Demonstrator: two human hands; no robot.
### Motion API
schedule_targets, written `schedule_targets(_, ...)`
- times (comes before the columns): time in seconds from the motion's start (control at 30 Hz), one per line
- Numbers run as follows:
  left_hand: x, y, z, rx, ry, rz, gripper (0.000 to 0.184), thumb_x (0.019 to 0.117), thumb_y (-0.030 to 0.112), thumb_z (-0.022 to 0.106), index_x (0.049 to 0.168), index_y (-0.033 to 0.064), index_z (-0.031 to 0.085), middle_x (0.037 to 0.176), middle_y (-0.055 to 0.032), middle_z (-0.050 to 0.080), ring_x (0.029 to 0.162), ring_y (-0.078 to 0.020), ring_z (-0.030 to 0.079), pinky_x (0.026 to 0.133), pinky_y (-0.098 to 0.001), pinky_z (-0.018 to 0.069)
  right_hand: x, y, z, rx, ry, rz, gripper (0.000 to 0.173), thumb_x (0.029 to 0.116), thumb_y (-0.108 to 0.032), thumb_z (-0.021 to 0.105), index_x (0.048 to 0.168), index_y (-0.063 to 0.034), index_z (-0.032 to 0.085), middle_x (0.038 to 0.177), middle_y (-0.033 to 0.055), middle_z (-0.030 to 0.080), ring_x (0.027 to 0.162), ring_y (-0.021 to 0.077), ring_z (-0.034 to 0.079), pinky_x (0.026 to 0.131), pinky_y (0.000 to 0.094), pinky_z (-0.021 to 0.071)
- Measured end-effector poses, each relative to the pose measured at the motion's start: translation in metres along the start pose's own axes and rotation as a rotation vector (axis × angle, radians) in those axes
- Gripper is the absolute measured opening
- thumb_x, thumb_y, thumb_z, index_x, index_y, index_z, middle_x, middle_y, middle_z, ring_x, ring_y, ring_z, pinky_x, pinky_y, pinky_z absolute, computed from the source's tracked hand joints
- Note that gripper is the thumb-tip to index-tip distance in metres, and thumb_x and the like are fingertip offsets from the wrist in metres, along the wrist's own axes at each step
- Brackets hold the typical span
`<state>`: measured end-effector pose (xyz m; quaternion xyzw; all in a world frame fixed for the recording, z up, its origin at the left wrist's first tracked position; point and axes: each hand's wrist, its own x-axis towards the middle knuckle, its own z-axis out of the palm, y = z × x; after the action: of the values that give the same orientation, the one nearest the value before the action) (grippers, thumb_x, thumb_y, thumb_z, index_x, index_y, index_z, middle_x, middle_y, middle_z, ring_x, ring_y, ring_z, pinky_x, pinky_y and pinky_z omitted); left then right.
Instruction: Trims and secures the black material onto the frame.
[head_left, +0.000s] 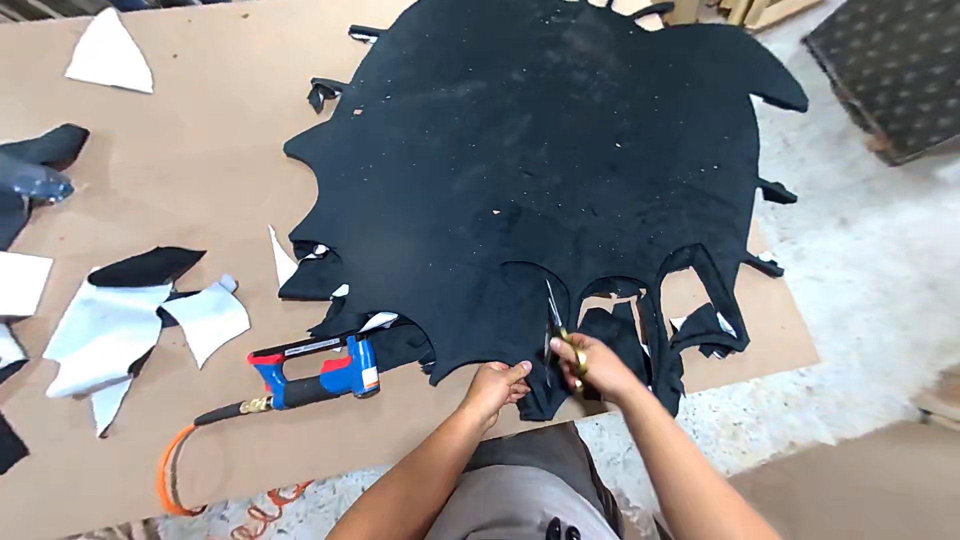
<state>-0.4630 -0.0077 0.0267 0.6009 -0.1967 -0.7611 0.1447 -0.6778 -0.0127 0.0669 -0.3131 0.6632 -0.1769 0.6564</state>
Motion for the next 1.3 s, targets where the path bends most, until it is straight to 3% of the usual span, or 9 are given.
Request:
schedule_targets(0.37,-0.004,-0.002,0.001,-0.023,0.054,0.004,0.045,0.0957,0.033,0.075,0.115,-0.0057,0.062,0.097,-0.0145,0.072,0.084,-0.0198,0.072,0.08,-0.0367,0.0608,0.087,-0.115,-0.129,-0.861,-0.426,-0.079,0.049,0.0802,-0.051,0.085,0.099,-0.0078,0.069,0.066,0.0062,0.063,0.048,0.0157,0.055,0.048,0.0339,0.049)
schedule_targets(0.7,-0.001,0.002,0.006,-0.008,0.153,-0.036,0.038,0.0944,0.03,0.076,0.107,-0.0037,0.064,0.09,-0.0089,0.069,0.074,-0.0119,0.066,0.074,-0.0303,0.0569,0.174,-0.191,-0.106,-1.17,-0.836,-0.111,0.052,0.0835,-0.053,0.081,0.106,-0.0089,0.065,0.066,0.0036,0.061,0.051,0.0133,0.056,0.051,0.0305,0.0503)
schedule_targets(0.8,0.006,-0.004,0.006,0.037,0.162,-0.049,0.04,0.0939,0.034,0.076,0.104,-0.0035,0.066,0.088,-0.0094,0.069,0.072,-0.0118,0.065,0.07,-0.0299,0.0548,0.188,-0.206,-0.091,-1.313,-0.871,-0.273,0.048,0.0828,-0.05,0.083,0.1,-0.0082,0.068,0.064,0.0055,0.061,0.048,0.0158,0.056,0.047,0.0345,0.0499)
schedule_targets(0.87,0.009,-0.008,0.008,0.046,0.204,-0.044,0.044,0.0926,0.037,0.077,0.105,-0.0045,0.066,0.091,-0.0128,0.071,0.078,-0.017,0.068,0.076,-0.0361,0.057,0.202,-0.229,-0.089,-1.526,-0.897,-0.384,0.052,0.0781,-0.055,0.085,0.105,-0.0121,0.071,0.074,0.0056,0.067,0.06,0.0188,0.064,0.058,0.0415,0.0555)
schedule_targets(0.97,-0.008,0.001,0.018,0.31,0.383,-0.024,0.05,0.0959,0.049,0.07,0.101,-0.0001,0.073,0.093,-0.0149,0.073,0.088,-0.0265,0.07,0.087,-0.0506,0.0561,0.219,-0.282,-0.109,-1.884,-0.767,-0.508,0.061,0.0756,-0.045,0.091,0.126,-0.0193,0.068,0.104,0.0109,0.073,0.098,0.0318,0.07,0.087,0.061,0.055)
schedule_targets(1.07,-0.05,0.001,0.022,0.491,0.763,0.016,0.045,0.1018,0.049,0.059,0.116,0.0083,0.073,0.107,-0.0141,0.074,0.105,-0.0318,0.071,0.097,-0.0593,0.0533,0.233,-0.332,-0.154,-2.002,-0.481,-0.649,0.077,0.0797,-0.019,0.088,0.149,-0.0178,0.054,0.142,0.0162,0.059,0.125,0.041,0.059,0.1,0.0656,0.0489)
schedule_targets(1.13,-0.071,-0.017,0.005,0.36,1.05,0.09,0.036,0.1024,0.037,0.063,0.123,0.0092,0.071,0.112,-0.0126,0.075,0.106,-0.0289,0.072,0.097,-0.0573,0.0555,0.224,-0.339,-0.181,-1.904,-0.301,-0.739,0.078,0.0844,-0.008,0.08,0.155,-0.0158,0.048,0.153,0.0155,0.052,0.127,0.0431,0.06,0.095,0.0681,0.0514)
schedule_targets(1.23,-0.099,-0.037,-0.043,0.364,1.308,0.027,0.041,0.099,0.026,0.068,0.136,0.01,0.064,0.129,-0.0166,0.068,0.118,-0.0345,0.067,0.102,-0.0612,0.0513,0.183,-0.28,-0.186,-1.517,-0.054,-1.045,0.054,0.0937,-0.011,0.071,0.145,-0.0084,0.056,0.139,0.0209,0.062,0.12,0.0445,0.064,0.093,0.0697,0.0524)
schedule_targets(1.3,-0.109,-0.034,-0.078,0.617,1.332,-0.06,0.054,0.096,0.023,0.07,0.146,0.0096,0.055,0.143,-0.0217,0.057,0.129,-0.043,0.058,0.105,-0.0653,0.0474,0.152,-0.198,-0.155,-1.396,-0.063,-1.074,0.055,0.0998,-0.031,0.064,0.15,-0.0103,0.052,0.148,0.0158,0.056,0.136,0.0348,0.055,0.111,0.0599,0.0457)
